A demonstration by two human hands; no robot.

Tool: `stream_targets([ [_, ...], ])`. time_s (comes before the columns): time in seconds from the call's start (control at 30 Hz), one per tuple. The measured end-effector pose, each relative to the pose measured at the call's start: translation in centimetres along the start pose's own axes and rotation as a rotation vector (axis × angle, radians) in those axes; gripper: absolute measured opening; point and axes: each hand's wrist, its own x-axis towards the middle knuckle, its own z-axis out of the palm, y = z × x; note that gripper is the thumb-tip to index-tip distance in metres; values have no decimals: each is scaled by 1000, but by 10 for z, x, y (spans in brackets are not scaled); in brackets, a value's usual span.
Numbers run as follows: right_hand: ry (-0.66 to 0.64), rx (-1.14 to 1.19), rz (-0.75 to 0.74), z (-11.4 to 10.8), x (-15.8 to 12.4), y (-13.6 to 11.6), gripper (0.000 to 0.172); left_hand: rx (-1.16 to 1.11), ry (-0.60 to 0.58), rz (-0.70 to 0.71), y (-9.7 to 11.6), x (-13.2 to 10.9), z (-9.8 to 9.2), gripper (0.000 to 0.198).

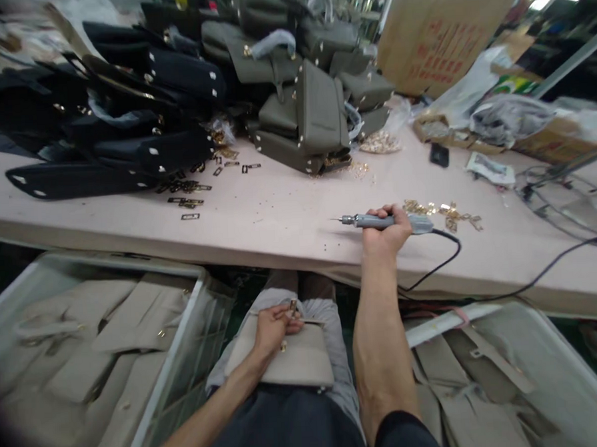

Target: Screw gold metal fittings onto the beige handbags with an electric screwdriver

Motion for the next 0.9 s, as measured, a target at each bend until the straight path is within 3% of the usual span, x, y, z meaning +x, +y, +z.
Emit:
stream_targets([
  [0.2, -115, 9, 124, -43, -101, -11, 13, -23, -18, -30, -4, 3, 0, 19],
  [0.4, -170, -222, 120, -78, -180, 22, 11, -30, -18, -42, -7, 3, 2, 20],
  [0.6, -165, -338, 39, -90, -206, 51, 14, -17, -24, -34, -6, 2, 4, 26],
  [0.9, -176, -373, -10, -91, -209, 64, 15, -16, -17, -40, -9, 3, 3, 23],
])
